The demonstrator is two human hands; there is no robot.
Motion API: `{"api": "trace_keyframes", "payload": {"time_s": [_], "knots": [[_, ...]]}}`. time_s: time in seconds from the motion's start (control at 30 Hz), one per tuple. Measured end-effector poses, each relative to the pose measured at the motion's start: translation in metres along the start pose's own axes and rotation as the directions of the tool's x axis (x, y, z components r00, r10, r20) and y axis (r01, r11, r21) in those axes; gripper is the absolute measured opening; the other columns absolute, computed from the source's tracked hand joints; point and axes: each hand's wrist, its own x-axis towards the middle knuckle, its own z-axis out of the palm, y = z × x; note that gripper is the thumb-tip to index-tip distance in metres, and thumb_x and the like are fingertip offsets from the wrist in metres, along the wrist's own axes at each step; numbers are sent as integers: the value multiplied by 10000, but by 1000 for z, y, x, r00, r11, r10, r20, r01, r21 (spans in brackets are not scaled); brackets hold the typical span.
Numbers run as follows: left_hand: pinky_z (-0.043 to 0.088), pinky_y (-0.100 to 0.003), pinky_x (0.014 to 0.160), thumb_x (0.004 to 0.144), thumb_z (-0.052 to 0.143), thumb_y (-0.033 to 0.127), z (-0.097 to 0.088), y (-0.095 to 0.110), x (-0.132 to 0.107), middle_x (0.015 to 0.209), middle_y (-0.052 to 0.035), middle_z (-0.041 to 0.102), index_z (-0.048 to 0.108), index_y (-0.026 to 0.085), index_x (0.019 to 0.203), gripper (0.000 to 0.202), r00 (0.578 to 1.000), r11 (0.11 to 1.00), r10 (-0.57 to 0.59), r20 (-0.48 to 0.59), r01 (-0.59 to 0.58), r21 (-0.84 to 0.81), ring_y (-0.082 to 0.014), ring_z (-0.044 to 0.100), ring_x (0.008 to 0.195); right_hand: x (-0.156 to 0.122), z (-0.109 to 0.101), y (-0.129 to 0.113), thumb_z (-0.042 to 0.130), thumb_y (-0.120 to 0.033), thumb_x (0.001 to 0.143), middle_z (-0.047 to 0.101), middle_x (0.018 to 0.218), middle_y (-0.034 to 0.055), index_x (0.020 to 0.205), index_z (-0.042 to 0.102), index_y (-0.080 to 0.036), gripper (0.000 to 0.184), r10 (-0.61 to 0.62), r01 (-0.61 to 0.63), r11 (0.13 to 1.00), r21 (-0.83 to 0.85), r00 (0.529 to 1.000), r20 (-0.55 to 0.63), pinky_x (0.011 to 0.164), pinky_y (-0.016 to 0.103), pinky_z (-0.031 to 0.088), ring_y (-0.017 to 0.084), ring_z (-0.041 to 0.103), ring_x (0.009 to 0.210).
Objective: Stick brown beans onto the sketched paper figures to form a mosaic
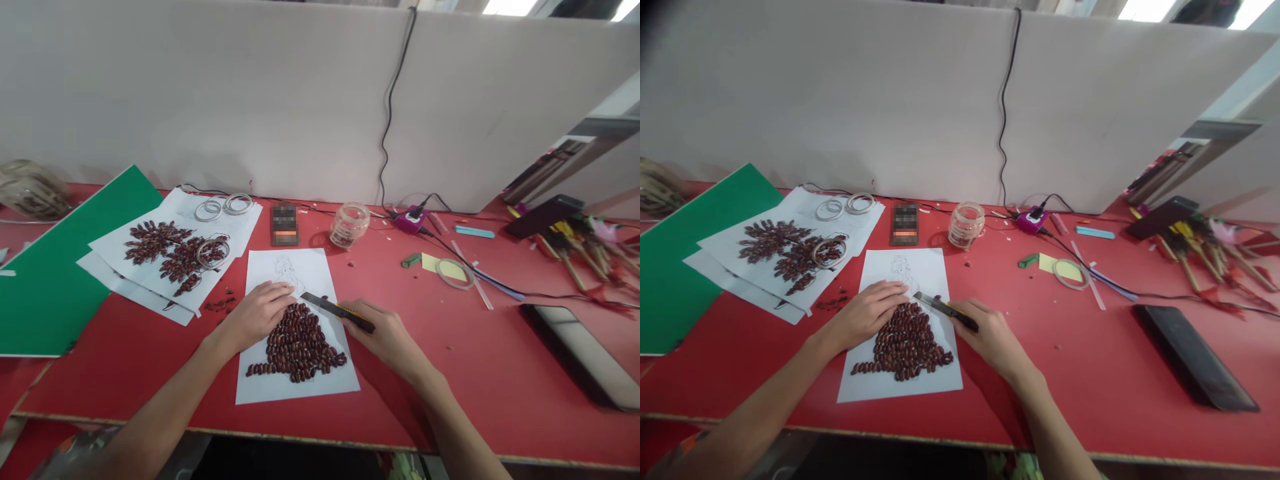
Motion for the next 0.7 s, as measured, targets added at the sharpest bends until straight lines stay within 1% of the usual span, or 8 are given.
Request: {"api": "trace_keyframes", "payload": {"time_s": [0.27,0.7], "knots": [[398,-497,1233,1081,422,175,0,0,0,1479,-62,617,642,205,1318,325,1000,1000,-10,6,9,7,-216,518,1420,0,0,-2,536,-362,1021,762,1079,76,1225,719,-257,294,0,-1,1000,15,1000,16,804,335,581,217,736,905],[408,-495,1214,1083,406,171,-2,3,1,1460,-66,628,650,207,1306,333,1000,1000,-11,-9,11,-14,-215,527,1406,1,0,-2,536,-358,1031,759,1114,60,1219,716,-281,271,-27,27,1000,9,999,24,807,333,576,219,736,958]]}}
